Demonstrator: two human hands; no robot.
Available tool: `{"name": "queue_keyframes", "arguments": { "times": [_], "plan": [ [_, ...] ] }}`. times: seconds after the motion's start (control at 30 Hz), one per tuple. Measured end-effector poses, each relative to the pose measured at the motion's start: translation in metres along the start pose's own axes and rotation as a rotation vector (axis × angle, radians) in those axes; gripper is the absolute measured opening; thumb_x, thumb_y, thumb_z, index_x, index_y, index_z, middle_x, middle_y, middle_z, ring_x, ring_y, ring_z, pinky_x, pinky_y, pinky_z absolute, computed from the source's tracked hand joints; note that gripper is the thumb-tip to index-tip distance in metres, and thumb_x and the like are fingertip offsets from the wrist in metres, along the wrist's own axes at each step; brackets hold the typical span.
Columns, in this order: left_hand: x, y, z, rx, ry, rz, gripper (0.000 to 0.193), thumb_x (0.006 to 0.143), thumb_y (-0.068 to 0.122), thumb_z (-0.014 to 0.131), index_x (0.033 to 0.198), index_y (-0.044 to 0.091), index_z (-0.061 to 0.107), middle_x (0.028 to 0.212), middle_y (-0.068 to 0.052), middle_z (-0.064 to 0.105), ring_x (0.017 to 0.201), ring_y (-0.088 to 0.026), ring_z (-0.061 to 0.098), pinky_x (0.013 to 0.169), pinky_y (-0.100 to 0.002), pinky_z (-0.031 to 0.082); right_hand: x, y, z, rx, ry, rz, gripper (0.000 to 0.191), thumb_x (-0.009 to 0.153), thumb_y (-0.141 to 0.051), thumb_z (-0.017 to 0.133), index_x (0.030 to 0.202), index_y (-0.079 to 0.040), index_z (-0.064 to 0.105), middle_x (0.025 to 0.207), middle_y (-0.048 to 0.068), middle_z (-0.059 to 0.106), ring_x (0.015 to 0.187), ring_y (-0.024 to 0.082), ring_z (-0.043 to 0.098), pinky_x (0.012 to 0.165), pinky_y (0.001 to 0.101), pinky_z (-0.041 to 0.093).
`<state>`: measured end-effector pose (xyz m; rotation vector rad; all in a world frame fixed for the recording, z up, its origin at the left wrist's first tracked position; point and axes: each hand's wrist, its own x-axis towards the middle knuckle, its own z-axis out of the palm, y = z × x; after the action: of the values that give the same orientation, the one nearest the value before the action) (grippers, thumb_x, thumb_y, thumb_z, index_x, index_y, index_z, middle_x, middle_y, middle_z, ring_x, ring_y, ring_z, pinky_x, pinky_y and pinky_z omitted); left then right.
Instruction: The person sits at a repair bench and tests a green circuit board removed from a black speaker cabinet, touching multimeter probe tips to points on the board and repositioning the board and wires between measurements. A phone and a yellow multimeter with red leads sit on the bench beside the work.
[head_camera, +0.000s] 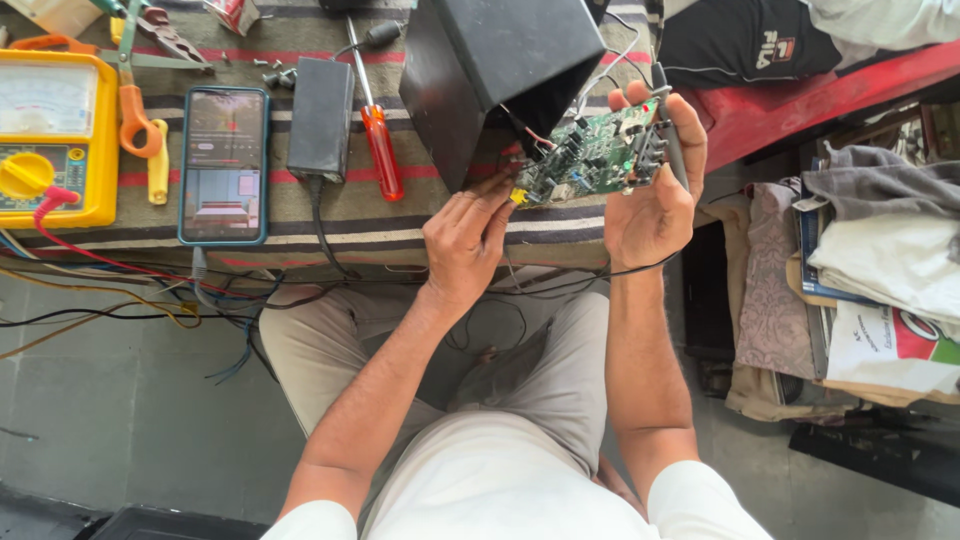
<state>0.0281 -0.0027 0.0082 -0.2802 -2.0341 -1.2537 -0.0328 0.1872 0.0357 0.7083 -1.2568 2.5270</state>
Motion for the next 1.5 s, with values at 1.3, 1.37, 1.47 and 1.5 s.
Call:
{"name": "queue_keyframes", "arguments": {
  "times": [1.3,1.37,1.47,1.5],
  "plan": [
    [-0.012,-0.012,-0.008,-0.013,0.014,0.03,0.026,0.09,-0.006,0.076,0.115,0.0,0.071,0.118,-0.013,0.074,0.104,-0.028,0.074,0.09,-0.036,0.061,-0.002,-0.055,0.061,-0.078,0.124,0.391,0.062,0.099,-0.001,0.069,0.153,-0.006,0.039,0.149,0.02,0.052,0.133,0.024,0.057,0.116,0.04,0.049],
    [-0.012,-0.012,-0.009,-0.021,0.024,0.03,0.026,0.091,-0.006,0.076,0.115,0.0,0.071,0.118,-0.012,0.074,0.106,-0.028,0.074,0.091,-0.036,0.062,-0.001,-0.054,0.061,-0.033,0.166,0.413,0.059,0.1,-0.005,0.067,0.151,-0.007,0.039,0.152,0.019,0.052,0.137,0.024,0.057,0.114,0.0396,0.049],
    [-0.012,-0.011,-0.01,-0.02,0.025,0.032,0.026,0.09,-0.005,0.076,0.116,0.0,0.071,0.118,-0.013,0.074,0.105,-0.028,0.074,0.091,-0.036,0.062,0.001,-0.058,0.058,0.053,0.174,0.425,0.055,0.099,-0.012,0.065,0.148,-0.004,0.041,0.15,0.023,0.054,0.137,0.028,0.059,0.119,0.0457,0.051],
    [-0.012,-0.011,-0.01,-0.022,0.023,0.032,0.027,0.09,-0.006,0.076,0.116,0.0,0.071,0.118,-0.013,0.074,0.105,-0.028,0.074,0.091,-0.036,0.062,0.001,-0.059,0.057,0.046,0.165,0.423,0.055,0.1,-0.012,0.065,0.149,-0.004,0.041,0.15,0.023,0.054,0.137,0.028,0.059,0.117,0.0446,0.051]
  ]
}}
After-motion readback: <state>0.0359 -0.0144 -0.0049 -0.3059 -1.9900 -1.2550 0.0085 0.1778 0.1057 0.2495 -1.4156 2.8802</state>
